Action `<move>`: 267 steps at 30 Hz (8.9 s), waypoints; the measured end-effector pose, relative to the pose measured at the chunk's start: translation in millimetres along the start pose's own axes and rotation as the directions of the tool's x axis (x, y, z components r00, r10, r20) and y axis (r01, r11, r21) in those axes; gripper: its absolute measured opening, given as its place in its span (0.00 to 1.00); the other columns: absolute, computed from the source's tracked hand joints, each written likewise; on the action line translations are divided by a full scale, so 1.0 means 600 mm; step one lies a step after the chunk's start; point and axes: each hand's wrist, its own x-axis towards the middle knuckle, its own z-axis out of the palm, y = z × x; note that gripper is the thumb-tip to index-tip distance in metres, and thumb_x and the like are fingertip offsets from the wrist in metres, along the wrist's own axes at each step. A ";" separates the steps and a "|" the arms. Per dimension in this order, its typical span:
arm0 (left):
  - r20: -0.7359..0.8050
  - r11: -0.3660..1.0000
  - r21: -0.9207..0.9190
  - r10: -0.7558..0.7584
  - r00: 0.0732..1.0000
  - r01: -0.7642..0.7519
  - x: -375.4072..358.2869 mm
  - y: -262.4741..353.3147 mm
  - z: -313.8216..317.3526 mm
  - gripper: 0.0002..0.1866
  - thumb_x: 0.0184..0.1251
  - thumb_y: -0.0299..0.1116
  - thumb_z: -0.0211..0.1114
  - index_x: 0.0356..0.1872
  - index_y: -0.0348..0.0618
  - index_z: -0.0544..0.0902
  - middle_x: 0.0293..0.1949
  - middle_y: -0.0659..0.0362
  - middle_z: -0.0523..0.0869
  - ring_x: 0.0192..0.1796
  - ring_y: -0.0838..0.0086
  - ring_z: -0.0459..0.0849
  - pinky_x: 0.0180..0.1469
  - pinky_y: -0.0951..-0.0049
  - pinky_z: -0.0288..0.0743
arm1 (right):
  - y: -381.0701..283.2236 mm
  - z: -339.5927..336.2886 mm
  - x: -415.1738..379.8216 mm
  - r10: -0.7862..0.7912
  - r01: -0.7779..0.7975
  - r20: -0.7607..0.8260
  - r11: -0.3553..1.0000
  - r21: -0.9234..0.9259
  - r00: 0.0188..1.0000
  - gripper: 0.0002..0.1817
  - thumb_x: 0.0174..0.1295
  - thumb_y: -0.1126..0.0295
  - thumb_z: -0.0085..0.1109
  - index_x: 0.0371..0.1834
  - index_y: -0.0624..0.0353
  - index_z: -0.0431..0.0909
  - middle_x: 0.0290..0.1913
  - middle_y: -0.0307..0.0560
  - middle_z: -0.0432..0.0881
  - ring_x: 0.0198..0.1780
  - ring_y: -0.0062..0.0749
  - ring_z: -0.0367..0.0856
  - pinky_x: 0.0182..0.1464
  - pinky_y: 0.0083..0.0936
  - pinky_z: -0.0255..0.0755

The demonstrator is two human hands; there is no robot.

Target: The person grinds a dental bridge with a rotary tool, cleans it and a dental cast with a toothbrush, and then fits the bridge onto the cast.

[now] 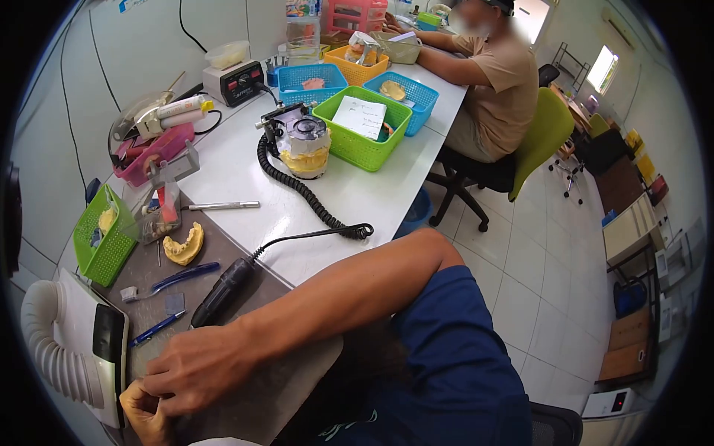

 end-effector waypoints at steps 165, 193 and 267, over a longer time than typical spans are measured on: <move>-0.012 0.637 -0.736 -0.348 0.937 0.228 0.010 0.016 -0.014 0.19 0.68 0.26 0.66 0.55 0.27 0.73 0.46 0.48 0.84 0.46 0.71 0.88 0.50 0.77 0.86 | 0.034 -0.110 0.060 0.488 -0.439 0.461 0.872 -0.216 0.742 0.23 0.54 0.76 0.69 0.56 0.54 0.83 0.27 0.40 0.78 0.22 0.26 0.77 0.23 0.24 0.70; -0.025 0.659 -0.717 -0.350 0.936 0.228 0.009 0.013 -0.015 0.16 0.67 0.26 0.68 0.52 0.29 0.77 0.43 0.52 0.86 0.43 0.74 0.88 0.50 0.75 0.85 | 0.024 -0.111 0.069 0.541 -0.514 0.437 0.836 -0.190 0.718 0.21 0.53 0.76 0.70 0.52 0.56 0.84 0.23 0.40 0.76 0.21 0.27 0.76 0.21 0.26 0.69; 0.025 0.642 -0.731 -0.313 0.950 0.231 0.011 0.011 -0.018 0.14 0.68 0.27 0.67 0.49 0.30 0.79 0.41 0.56 0.85 0.40 0.80 0.85 0.49 0.80 0.83 | 0.025 -0.116 0.066 0.618 -0.562 0.271 0.785 -0.259 0.738 0.25 0.50 0.79 0.69 0.55 0.54 0.84 0.25 0.40 0.78 0.23 0.27 0.79 0.24 0.25 0.71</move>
